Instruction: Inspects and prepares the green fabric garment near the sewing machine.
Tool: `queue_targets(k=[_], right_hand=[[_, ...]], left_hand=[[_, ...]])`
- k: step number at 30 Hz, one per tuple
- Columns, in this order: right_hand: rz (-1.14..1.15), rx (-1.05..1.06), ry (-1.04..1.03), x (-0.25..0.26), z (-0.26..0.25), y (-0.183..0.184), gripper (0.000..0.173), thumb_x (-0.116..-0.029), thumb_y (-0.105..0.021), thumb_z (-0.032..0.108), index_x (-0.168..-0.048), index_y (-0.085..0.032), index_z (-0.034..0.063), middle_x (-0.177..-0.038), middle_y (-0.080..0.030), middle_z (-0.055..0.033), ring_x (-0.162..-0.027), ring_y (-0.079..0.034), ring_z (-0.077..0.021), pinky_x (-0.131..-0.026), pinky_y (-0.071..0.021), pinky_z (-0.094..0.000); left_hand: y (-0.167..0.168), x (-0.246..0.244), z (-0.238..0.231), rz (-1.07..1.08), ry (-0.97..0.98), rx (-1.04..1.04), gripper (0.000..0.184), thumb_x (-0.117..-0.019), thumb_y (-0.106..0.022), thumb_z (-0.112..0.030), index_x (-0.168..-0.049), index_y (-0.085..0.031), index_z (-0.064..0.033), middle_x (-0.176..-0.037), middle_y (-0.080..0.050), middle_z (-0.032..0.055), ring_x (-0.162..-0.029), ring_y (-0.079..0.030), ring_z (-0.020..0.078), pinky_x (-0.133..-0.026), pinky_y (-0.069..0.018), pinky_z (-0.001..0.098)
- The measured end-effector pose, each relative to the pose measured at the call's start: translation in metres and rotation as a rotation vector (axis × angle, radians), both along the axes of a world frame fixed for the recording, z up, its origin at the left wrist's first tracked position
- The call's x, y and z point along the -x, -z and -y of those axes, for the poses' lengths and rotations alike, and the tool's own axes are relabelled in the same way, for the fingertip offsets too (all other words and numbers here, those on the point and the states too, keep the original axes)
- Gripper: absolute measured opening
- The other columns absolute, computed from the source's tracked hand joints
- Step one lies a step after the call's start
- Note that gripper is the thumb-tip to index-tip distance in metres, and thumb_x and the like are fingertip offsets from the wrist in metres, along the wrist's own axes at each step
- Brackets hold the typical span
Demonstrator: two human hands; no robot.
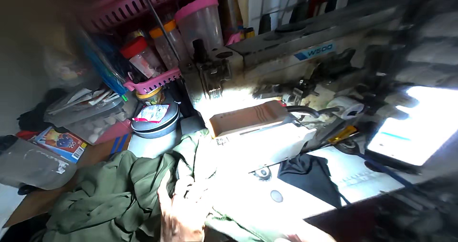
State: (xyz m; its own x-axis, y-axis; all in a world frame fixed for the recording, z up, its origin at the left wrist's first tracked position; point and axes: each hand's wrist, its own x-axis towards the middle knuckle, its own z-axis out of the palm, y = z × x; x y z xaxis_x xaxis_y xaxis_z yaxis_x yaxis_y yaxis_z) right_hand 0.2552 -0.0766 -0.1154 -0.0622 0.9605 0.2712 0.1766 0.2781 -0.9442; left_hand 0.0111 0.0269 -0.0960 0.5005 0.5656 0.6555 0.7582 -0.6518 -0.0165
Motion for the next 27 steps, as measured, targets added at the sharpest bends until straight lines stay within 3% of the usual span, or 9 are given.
queue_targets(k=[2, 6, 9, 17, 23, 26, 27], right_hand=[[0.034, 0.053, 0.034, 0.004, -0.006, -0.004, 0.022, -0.0997, -0.061, 0.011, -0.091, -0.067, -0.0089, -0.072, -0.062, -0.0041, -0.065, -0.055, 0.0001, -0.065, -0.0474, -0.0192], [0.045, 0.018, 0.001, 0.002, -0.004, -0.006, 0.021, -0.0996, -0.059, 0.008, -0.093, -0.066, -0.0109, -0.075, -0.063, -0.0064, -0.068, -0.055, 0.0013, -0.067, -0.0471, -0.0168], [0.038, -0.023, -0.047, -0.002, -0.002, -0.003, 0.022, -0.1014, -0.057, 0.008, -0.095, -0.066, -0.0115, -0.079, -0.064, -0.0099, -0.07, -0.056, -0.0018, -0.069, -0.0483, -0.0186], [0.067, 0.13, 0.068, 0.012, -0.02, -0.003, 0.023, -0.1002, -0.059, 0.014, -0.095, -0.068, -0.0067, -0.074, -0.062, -0.0016, -0.067, -0.054, 0.002, -0.066, -0.047, -0.0179], [0.036, 0.201, 0.087, 0.02, -0.052, 0.001, 0.025, -0.1022, -0.057, 0.024, -0.102, -0.067, 0.0007, -0.074, -0.059, 0.0047, -0.062, -0.053, 0.0009, -0.06, -0.0473, -0.0198], [0.007, 0.091, 0.084, 0.022, -0.072, 0.011, 0.024, -0.1022, -0.057, 0.028, -0.101, -0.067, 0.0056, -0.073, -0.056, 0.0072, -0.058, -0.051, 0.0024, -0.055, -0.0464, -0.0168], [0.003, 0.066, 0.089, 0.022, -0.079, 0.011, 0.025, -0.1021, -0.057, 0.029, -0.099, -0.067, 0.0067, -0.071, -0.055, 0.0082, -0.056, -0.05, 0.0032, -0.053, -0.0456, -0.0156]], left_hand=[[0.0, 0.002, -0.007, -0.001, 0.048, -0.012, 0.023, -0.0942, -0.059, -0.021, -0.1, -0.079, -0.03, -0.104, -0.076, 0.0015, -0.108, -0.068, 0.0259, -0.105, -0.0336, 0.0639], [-0.016, 0.006, 0.006, -0.096, 0.131, 0.129, 0.02, -0.0944, -0.066, -0.023, -0.102, -0.077, -0.0369, -0.104, -0.073, 0.0021, -0.109, -0.064, 0.0242, -0.106, -0.0294, 0.0599], [-0.016, 0.011, 0.01, -0.08, 0.059, 0.097, 0.018, -0.0945, -0.066, -0.023, -0.098, -0.078, -0.0358, -0.106, -0.074, 0.0007, -0.11, -0.065, 0.0238, -0.107, -0.0291, 0.0635], [-0.005, 0.011, -0.019, 0.004, 0.035, -0.095, 0.024, -0.0964, -0.056, -0.023, -0.093, -0.078, -0.0316, -0.104, -0.074, -0.0002, -0.109, -0.065, 0.0231, -0.107, -0.0316, 0.0609], [-0.012, 0.01, -0.044, -0.061, -0.052, -0.085, 0.025, -0.0825, -0.059, -0.009, -0.086, -0.08, -0.0218, -0.105, -0.076, 0.0041, -0.103, -0.07, 0.0291, -0.1, -0.0388, 0.0652], [-0.03, 0.01, -0.056, -0.201, -0.085, 0.069, 0.039, -0.0674, -0.072, 0.0, -0.1, -0.08, -0.02, -0.111, -0.075, 0.0041, -0.114, -0.067, 0.0323, -0.105, -0.0343, 0.0716], [-0.044, 0.012, -0.059, -0.269, -0.085, 0.185, 0.044, -0.0671, -0.077, -0.004, -0.108, -0.079, -0.0189, -0.119, -0.072, 0.005, -0.123, -0.062, 0.0344, -0.108, -0.0301, 0.0742]])
